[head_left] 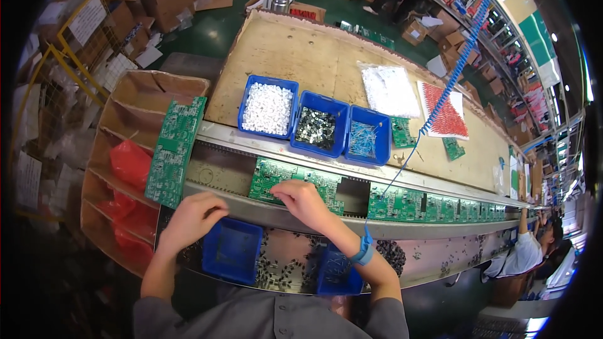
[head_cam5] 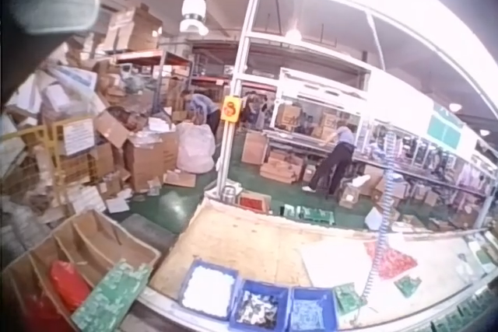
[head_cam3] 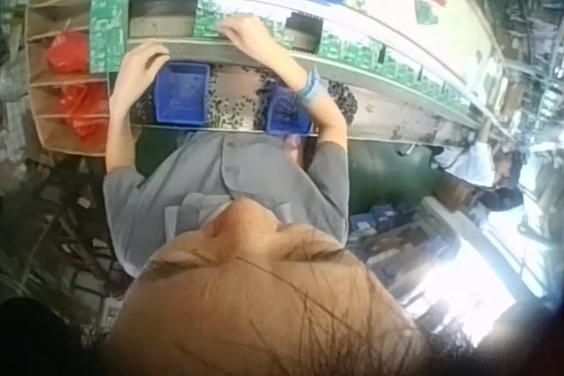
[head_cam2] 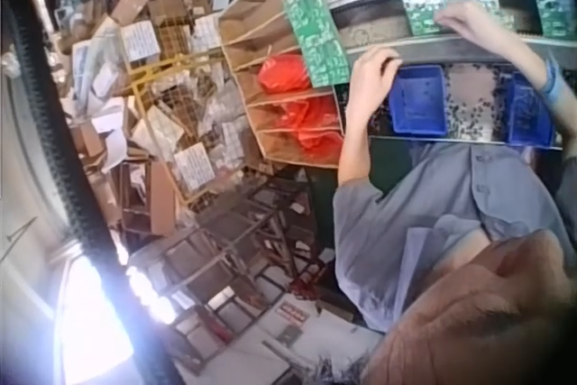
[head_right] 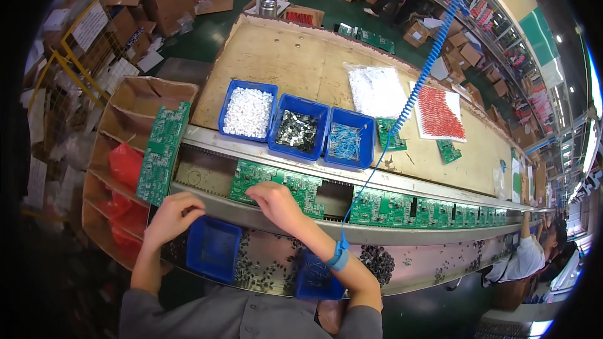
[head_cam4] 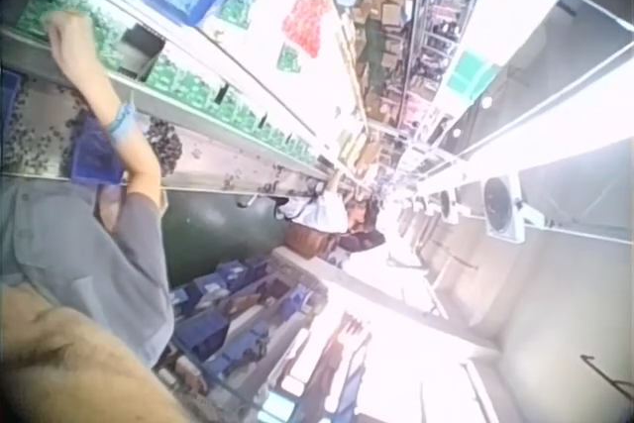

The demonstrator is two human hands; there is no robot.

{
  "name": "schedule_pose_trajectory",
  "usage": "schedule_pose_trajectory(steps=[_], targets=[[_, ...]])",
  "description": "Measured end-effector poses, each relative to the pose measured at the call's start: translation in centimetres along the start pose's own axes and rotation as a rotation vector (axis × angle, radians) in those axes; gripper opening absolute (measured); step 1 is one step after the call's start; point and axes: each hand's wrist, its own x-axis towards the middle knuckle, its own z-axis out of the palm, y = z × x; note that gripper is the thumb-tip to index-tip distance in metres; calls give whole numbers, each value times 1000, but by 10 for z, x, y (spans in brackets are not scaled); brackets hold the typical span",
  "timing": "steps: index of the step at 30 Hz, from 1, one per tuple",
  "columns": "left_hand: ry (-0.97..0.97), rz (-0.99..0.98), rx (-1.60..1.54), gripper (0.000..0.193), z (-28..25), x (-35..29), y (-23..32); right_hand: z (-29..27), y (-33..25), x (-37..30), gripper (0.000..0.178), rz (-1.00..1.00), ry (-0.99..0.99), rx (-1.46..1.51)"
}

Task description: The person assembles electronic components onto printed circuit boards by hand, taking components from plastic bins and placing them onto the boards on a conveyor belt.

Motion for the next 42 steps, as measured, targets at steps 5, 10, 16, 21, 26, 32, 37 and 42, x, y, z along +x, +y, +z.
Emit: schedule_pose_trajectory(steps=[5,10,16,21,26,32,37,42], targets=[[-314,-221,81,18,-22,-57,-28,13,4,9,12,113,72,40],[-25,-309,394,42,12,-81,-36,14,5,12,12,157,31,60],[74,-419,378,31,34,-85,-50,15,7,10,11,152,4,32],[106,-369,411,21,38,-87,-59,17,9,8,9,40,37,-48],[83,-254,530,23,35,-88,-55,14,12,7,8,47,-32,-33],[55,-193,566,23,34,-89,-60,16,14,8,7,12,-25,-54],[5,-123,565,23,29,-92,-68,17,10,9,7,8,-31,-72],[-83,-59,556,22,18,-88,-67,19,15,6,9,-2,-52,-129]])
